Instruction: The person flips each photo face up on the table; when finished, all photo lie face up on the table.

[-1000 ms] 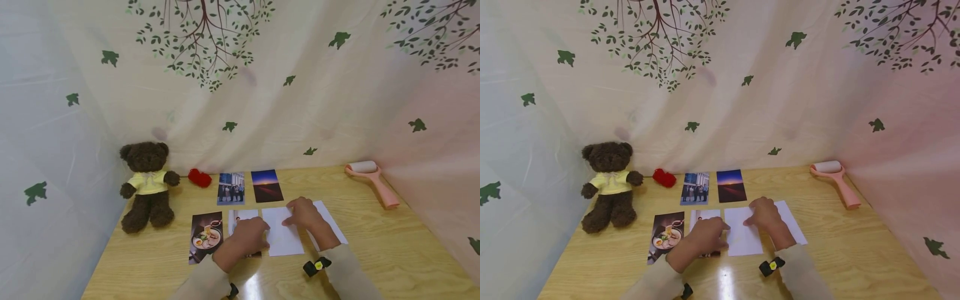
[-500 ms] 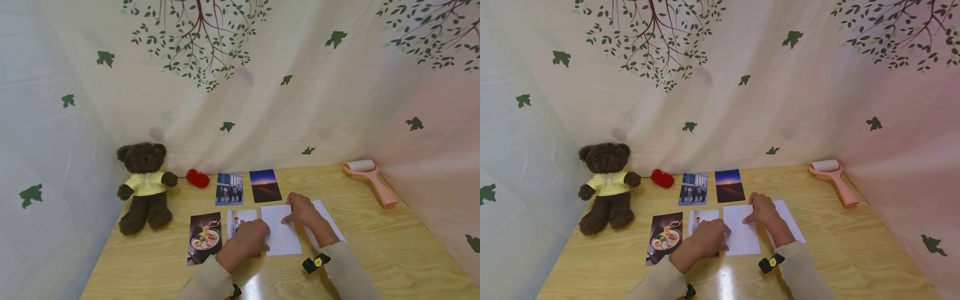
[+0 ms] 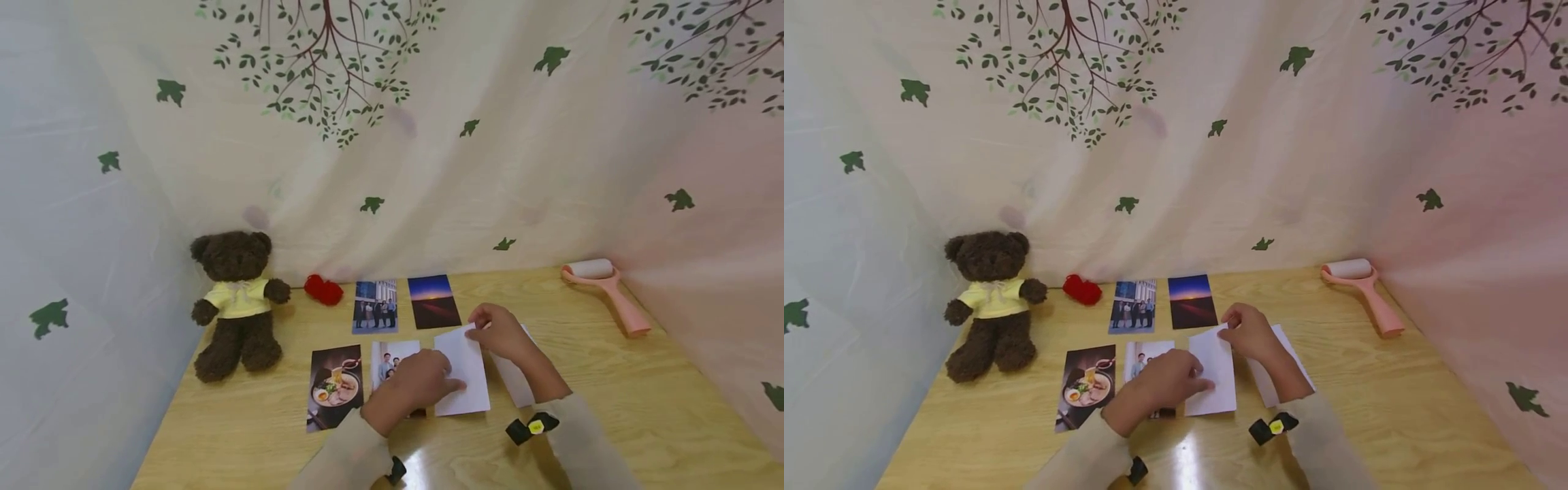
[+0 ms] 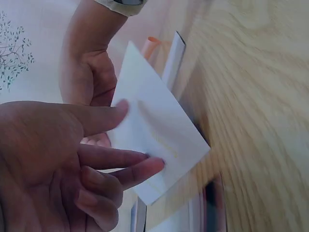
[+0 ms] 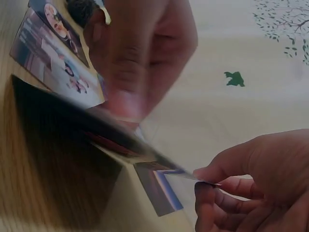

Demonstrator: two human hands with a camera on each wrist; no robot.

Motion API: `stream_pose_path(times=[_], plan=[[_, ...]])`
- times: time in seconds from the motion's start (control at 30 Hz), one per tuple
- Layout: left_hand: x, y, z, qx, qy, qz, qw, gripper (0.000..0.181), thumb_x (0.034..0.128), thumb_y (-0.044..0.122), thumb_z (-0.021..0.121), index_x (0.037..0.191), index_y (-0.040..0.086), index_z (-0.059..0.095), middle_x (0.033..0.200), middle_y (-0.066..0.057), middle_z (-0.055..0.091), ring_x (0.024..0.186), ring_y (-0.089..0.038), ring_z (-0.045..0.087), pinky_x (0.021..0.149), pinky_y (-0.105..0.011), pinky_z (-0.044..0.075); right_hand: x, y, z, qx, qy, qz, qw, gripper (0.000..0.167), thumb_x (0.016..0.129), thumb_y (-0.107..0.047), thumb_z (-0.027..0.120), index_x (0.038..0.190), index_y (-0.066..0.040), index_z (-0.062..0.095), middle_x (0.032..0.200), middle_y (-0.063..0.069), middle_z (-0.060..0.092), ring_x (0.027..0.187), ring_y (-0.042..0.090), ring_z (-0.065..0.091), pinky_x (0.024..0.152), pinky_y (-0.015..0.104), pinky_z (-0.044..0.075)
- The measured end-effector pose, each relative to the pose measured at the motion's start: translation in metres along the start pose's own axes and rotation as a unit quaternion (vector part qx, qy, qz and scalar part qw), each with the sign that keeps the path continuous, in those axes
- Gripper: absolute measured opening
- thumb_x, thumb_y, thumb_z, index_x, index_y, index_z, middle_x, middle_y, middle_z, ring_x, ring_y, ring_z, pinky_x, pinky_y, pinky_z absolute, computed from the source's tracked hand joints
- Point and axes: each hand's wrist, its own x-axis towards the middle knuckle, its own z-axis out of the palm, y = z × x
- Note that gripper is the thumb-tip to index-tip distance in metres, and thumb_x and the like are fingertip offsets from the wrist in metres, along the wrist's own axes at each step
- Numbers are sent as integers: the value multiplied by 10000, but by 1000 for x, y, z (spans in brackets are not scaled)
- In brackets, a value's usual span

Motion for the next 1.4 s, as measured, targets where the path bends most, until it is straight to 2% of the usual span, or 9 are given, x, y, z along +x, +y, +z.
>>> stream_pose_path(times=[0.1,0.27,0.5,0.67,0.77,0.93,1.0,1.1,1.4], plan=[[3,4,-2,-676,104,52,9976,491,1018,531,645,903,78,795,743,6,710,578,-83,534,550,-260,431,0,-6,-1,326,-15,-28,9995,254,942,-73,742,1139,44,632,953,128,648,657,157,623,610,314,568],[7,9,-6,-1417,242,232,9893,562,1049,563,569,681,149,660,524,74,444,453,-83,409,442,-246,313,-2,-13,-1,819,-19,-92,9966,302,975,-99,729,1195,60,600,1010,170,687,675,165,690,628,324,612],[6,8,-17,-2152,44,285,9761,439,1045,326,568,725,107,774,476,88,428,411,-80,303,418,-241,260,-4,-13,3,1692,-363,-95,9849,385,1032,-158,682,1290,90,541,1147,286,662,753,236,760,698,416,653],[1,5,-21,-2501,-26,219,9680,395,1035,259,557,756,130,804,464,77,435,396,-82,268,408,-240,240,-8,-10,8,1589,-610,-193,9852,390,1105,-235,568,1327,85,550,1200,292,662,895,292,767,771,469,650],[0,3,-19,-2585,3,106,9660,400,1018,234,571,662,131,722,463,91,401,403,-77,272,413,-239,234,-11,-7,10,1385,-702,-199,9877,355,1133,-186,486,1327,102,557,1194,291,663,960,337,749,788,503,641],[4,-8,-9,-2354,-54,-123,9718,461,989,256,613,542,173,536,473,88,355,416,-87,288,422,-266,230,-13,0,16,953,-891,-114,9914,276,1123,-59,424,1256,98,608,1173,275,651,961,318,695,734,455,628],[13,-24,6,-1826,61,-80,9831,482,996,323,606,539,221,488,480,103,348,409,-93,301,417,-279,236,-12,3,20,724,-956,-81,9928,260,1112,-34,428,1225,83,632,1152,253,660,945,284,678,723,413,615],[14,-30,12,-1251,151,-253,9917,489,976,335,634,536,229,449,482,102,338,407,-105,309,421,-287,231,-10,6,26,437,-992,-147,9940,252,1094,-13,443,1196,74,657,1123,237,680,929,263,672,720,376,589],[-8,-15,-7,-409,210,-856,9953,491,942,347,721,558,201,454,522,91,384,492,-133,414,504,-310,296,-9,12,34,214,-939,-431,9944,223,1070,-13,489,1155,59,683,1040,203,695,897,222,640,689,317,532]])
